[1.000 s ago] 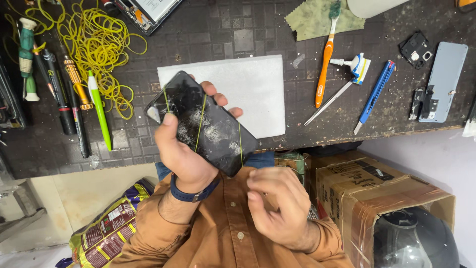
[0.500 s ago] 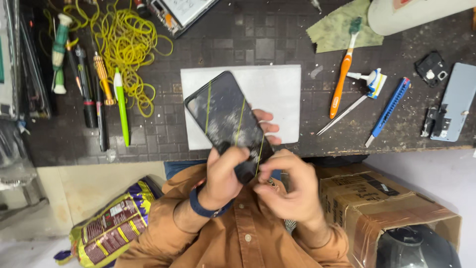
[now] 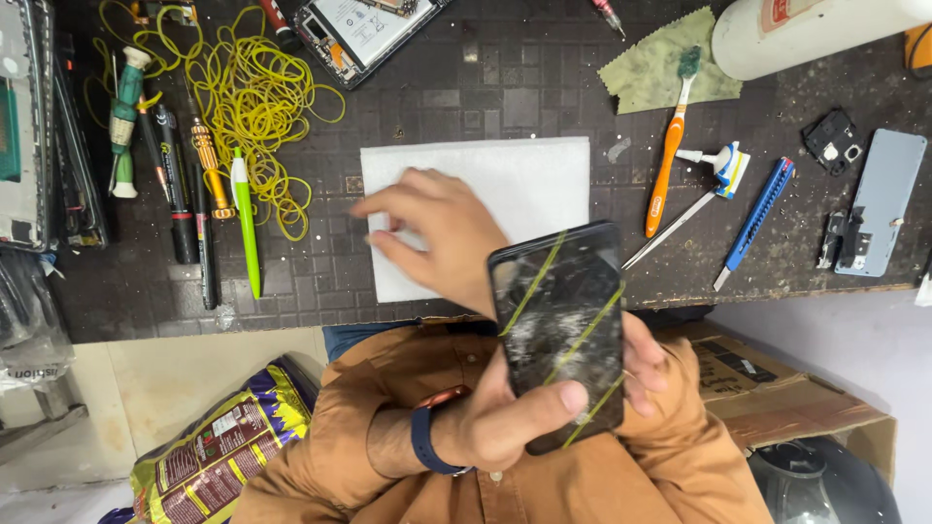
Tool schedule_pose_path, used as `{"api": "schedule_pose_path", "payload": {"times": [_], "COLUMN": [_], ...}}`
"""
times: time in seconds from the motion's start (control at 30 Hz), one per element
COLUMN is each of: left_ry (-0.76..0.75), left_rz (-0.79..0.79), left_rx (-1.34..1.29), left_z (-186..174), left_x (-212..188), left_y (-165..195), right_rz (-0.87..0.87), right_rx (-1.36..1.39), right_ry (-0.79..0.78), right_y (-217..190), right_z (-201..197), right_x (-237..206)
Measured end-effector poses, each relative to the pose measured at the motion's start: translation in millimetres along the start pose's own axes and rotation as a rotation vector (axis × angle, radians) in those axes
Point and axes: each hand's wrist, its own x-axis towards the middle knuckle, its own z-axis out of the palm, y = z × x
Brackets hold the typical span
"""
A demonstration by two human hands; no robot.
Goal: The person applies adhesive along the edges of a cracked smartphone screen using a small tube, then secures the screen with multiple rubber bands. The person handles the phone and adhesive tube directly without additional tools.
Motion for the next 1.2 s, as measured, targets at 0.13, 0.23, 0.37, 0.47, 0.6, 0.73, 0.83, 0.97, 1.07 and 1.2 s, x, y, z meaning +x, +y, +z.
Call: {"api": "schedule_pose_path", "payload": {"times": [0.13,0.23,0.37,0.47,0.6,0.73,0.83,0.97,1.07,1.2], "left_ry": [-0.051,-0.055,-0.049,-0.051,-0.048,-0.052,-0.067,-0.024,-0.002,-0.031], "left_rz": [-0.001,0.034,0.029,0.039,0.059,0.045,0.051,0.009,-0.066,-0.291], "left_rx": [-0.036,0.037,0.015,0.015,0.016,-0.007,0.010,0.045,0.199,0.456], "left_z": [-1.5,-3.3,-9.2,-12.4,-10.0,-7.7,-11.7,-7.1,6.2,13.1], "left_x": [2.0,1.1,0.7,-0.6,3.1,2.7,-3.1,-2.0,7.9,-4.1], "left_y": [0.4,5.6,8.1,5.8,1.8,-0.8,-6.4,-6.2,21.6,83.3], "right_rz": [-0.071,-0.117,-0.181,-0.162,-0.248,-0.272,-0.049,0.049,0.067,-0.012], "right_rx": [-0.294,-0.389,-0.448,-0.498,-0.654,-0.415,-0.479,-0.635,-0.648,-0.763], "right_ry": [0.051,0.018,-0.090,-0.097,-0.136,-0.008,0.067,0.174,0.169,0.148], "right_y": [1.8,3.6,1.0,-1.3,-5.1,-10.1,-10.9,-13.5,-15.4,-18.2], "right_z": [33.9,41.1,52.0,60.0,58.3,47.8,37.4,24.9,19.7,18.7], "right_x": [35.4,56.2,65.0,62.8,55.0,56.7,69.4,82.4,86.8,83.5]}}
